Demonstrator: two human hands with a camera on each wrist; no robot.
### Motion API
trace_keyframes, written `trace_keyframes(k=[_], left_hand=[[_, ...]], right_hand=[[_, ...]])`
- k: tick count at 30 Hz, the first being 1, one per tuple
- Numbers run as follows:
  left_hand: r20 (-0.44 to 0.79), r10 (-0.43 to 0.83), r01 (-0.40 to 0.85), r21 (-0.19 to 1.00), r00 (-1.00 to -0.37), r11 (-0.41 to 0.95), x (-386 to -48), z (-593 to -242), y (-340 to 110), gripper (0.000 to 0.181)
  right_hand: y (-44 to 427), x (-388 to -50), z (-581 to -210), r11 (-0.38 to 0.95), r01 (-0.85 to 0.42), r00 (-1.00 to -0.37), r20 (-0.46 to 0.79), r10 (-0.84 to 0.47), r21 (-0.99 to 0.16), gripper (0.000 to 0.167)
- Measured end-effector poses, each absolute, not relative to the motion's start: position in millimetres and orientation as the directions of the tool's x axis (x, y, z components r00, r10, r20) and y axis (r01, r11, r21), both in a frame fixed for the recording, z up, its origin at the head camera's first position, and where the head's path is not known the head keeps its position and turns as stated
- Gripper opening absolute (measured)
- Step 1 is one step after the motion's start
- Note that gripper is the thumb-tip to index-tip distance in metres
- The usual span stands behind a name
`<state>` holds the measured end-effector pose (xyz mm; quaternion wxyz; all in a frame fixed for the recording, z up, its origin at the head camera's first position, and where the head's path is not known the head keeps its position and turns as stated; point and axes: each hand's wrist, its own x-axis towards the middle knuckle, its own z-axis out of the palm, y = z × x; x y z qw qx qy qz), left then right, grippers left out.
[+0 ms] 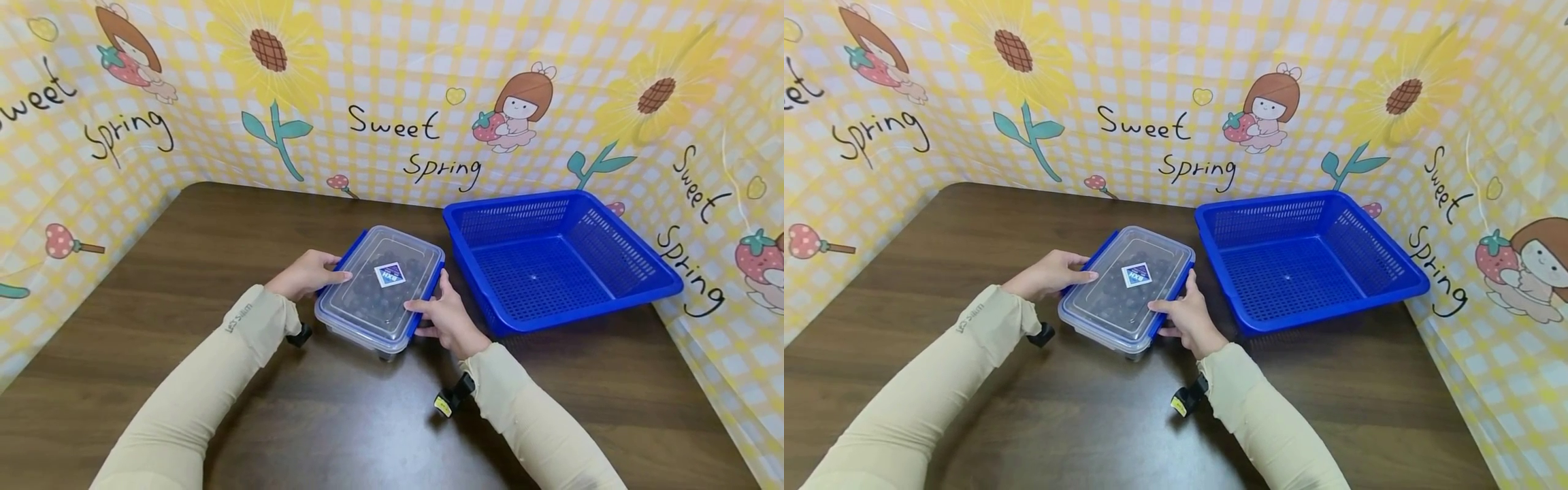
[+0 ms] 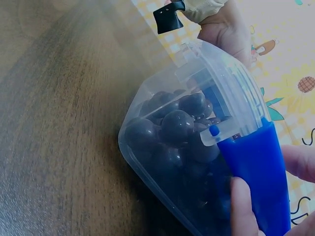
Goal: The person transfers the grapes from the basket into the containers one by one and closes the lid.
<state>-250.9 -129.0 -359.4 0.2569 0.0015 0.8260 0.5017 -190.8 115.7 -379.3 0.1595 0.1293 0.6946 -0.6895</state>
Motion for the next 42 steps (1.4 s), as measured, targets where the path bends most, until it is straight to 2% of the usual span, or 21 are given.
trace_keyframes(k=[11,35,42], left_hand=[[-0.373,0.225,-0.202,0.815,-0.900,0.543,-247.2,-357.5,-126.5,0.055],[-0.385,0.210,-0.175,0.754,-0.899,0.633,-247.3,-350.8,-123.0,0.052],[-0.299,0.216,-0.053,0.688,-0.929,0.723,-245.2,-351.4,-119.8,0.049]], right_hand=[[114.9,-191.8,-377.7,0.028,0.413,-0.910,-0.414,-0.033,-0.910,0.101],[112.9,-193.8,-379.2,0.010,0.422,-0.905,-0.422,-0.047,-0.907,0.099],[112.6,-193.4,-378.9,0.007,0.416,-0.909,-0.416,-0.037,-0.909,0.100]])
